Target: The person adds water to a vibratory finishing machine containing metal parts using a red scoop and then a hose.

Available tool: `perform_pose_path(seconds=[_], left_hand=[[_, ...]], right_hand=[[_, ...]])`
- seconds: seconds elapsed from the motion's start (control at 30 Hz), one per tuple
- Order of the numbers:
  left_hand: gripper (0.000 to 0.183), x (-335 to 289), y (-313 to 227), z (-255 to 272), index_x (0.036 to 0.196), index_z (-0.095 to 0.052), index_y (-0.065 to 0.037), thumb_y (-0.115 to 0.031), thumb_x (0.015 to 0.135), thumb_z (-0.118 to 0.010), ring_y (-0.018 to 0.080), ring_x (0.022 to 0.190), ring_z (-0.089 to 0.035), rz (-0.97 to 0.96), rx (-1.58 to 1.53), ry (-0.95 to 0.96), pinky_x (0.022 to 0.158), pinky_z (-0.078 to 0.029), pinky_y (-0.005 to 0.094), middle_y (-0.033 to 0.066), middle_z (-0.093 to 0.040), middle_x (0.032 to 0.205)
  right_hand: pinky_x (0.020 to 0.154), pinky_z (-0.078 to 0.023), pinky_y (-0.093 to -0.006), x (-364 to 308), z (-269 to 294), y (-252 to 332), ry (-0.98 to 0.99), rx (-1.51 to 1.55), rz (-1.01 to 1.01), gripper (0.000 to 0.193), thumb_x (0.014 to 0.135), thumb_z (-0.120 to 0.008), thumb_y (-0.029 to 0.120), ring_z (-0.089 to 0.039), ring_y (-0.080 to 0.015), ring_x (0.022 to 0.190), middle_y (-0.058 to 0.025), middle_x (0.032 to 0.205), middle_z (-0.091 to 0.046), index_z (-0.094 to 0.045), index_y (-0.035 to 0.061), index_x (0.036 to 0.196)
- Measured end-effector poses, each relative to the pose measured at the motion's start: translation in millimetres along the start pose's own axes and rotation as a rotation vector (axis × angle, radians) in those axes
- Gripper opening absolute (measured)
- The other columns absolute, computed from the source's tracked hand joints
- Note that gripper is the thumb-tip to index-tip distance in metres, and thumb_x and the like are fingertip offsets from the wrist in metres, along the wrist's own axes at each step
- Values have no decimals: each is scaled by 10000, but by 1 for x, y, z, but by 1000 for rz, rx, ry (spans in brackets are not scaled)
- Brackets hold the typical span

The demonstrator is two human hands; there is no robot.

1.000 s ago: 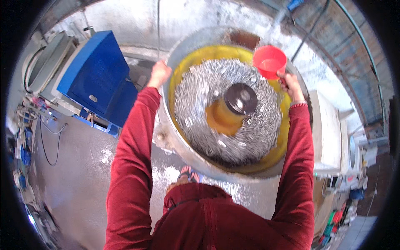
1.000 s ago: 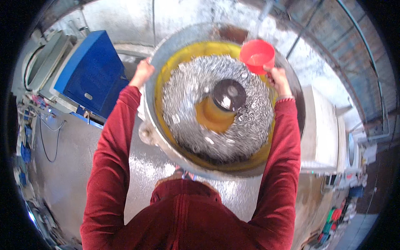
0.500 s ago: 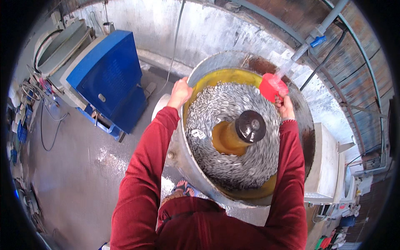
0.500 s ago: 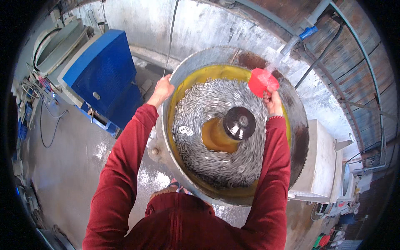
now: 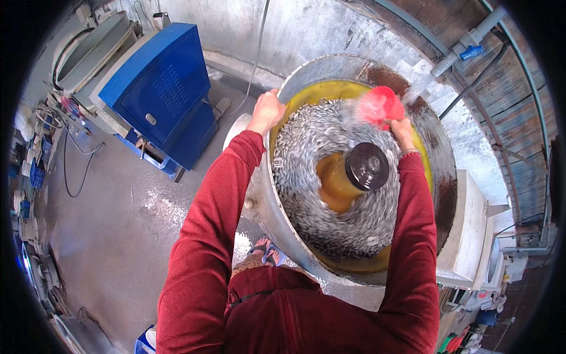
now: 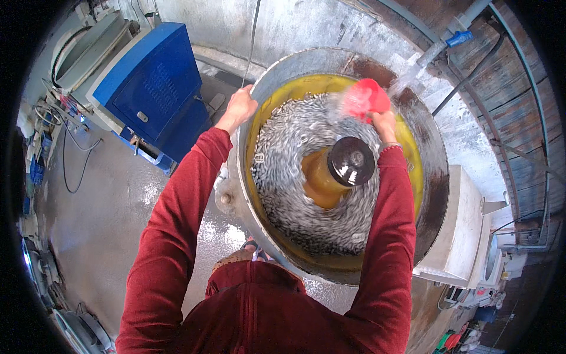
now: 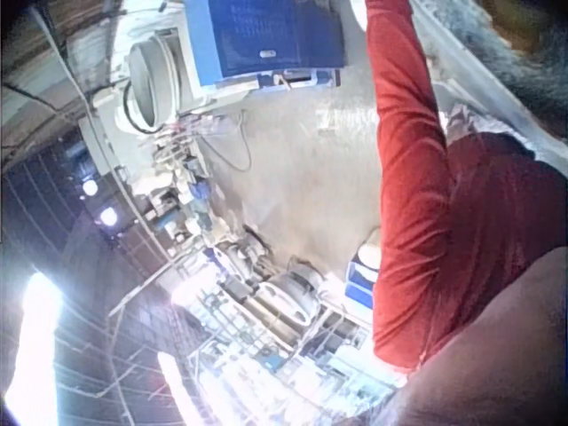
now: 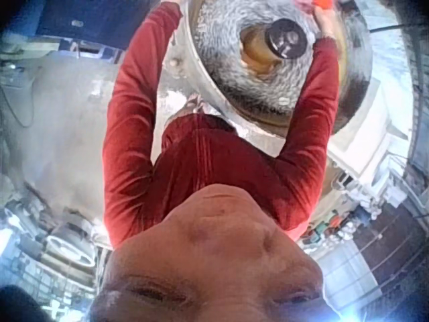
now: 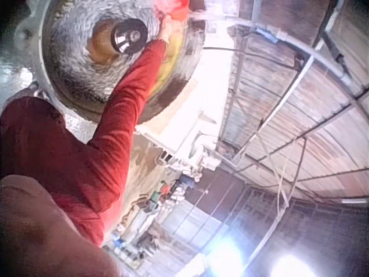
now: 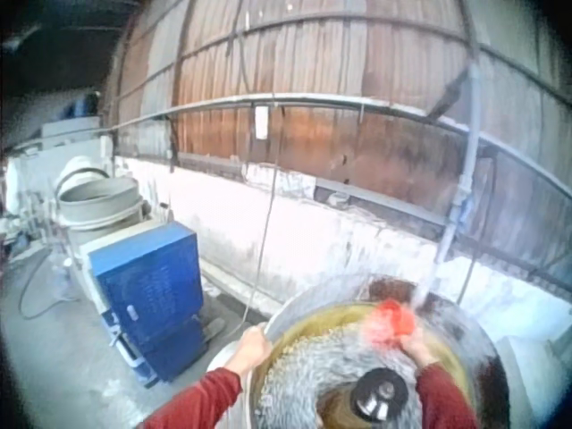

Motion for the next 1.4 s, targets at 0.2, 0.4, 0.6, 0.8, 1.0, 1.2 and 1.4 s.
perform_pose_path(seconds=[0.2,0.4,0.6,0.8,1.0,1.2,1.4], left_hand=[[486,6,10,0,1172,-530,-73,-111,688,-502,334,1019,-547,43,94,24,860,-440,382,230,-581,1037],[490,28,29,-16,1170,-518,-39,-154,694,-491,349,1021,-541,4,181,126,890,-425,395,230,-573,1054],[531,24,26,-15,1235,-484,-113,-166,707,-497,292,1047,-547,114,178,123,885,-430,369,198,-578,1083],[510,22,18,-13,1216,-503,-115,-159,708,-495,287,1004,-572,44,189,137,868,-442,369,170,-599,1055],[465,22,27,-7,1177,-528,-89,-147,719,-477,317,1022,-553,27,143,1,880,-432,379,201,-579,1070],[430,6,11,-3,1132,-553,-78,-108,708,-488,334,1033,-536,75,86,28,874,-429,385,221,-578,1048],[443,0,3,1,1138,-552,-85,-96,701,-479,326,1027,-543,77,33,65,865,-433,380,208,-586,1045]], right_hand=[[509,-406,-315,-73,-24,99,224,142,258,349,689,-688,325,-530,-129,531,-67,605,-600,-659,-17,749],[582,-433,-312,-148,-1,116,622,3,431,320,687,-676,253,-560,-143,604,-51,678,-632,-668,28,914],[761,-478,-403,-151,103,54,305,-550,396,396,650,-692,292,-608,-326,873,-220,878,-622,-634,9,920],[520,-453,-341,-66,140,-39,9,-181,-40,237,740,-634,244,-590,-229,636,-142,739,-613,-604,12,780],[313,-200,-176,-35,50,-28,309,1080,-412,169,829,-592,216,-313,-46,372,6,577,-443,-484,87,816],[332,-210,-192,-11,-16,-45,437,1475,-545,209,840,-564,190,-352,-60,403,-27,629,-468,-453,17,876],[358,-268,-210,-5,-21,-48,366,1666,-468,140,815,-559,140,-389,-91,433,-46,631,-482,-457,49,847]])
Point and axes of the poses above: each hand's wrist, its own x-axis towards the middle knuckle, its own z-axis out of the back of the hand, y = z × x, the point moved 8 cm from there along x, towards the middle knuckle
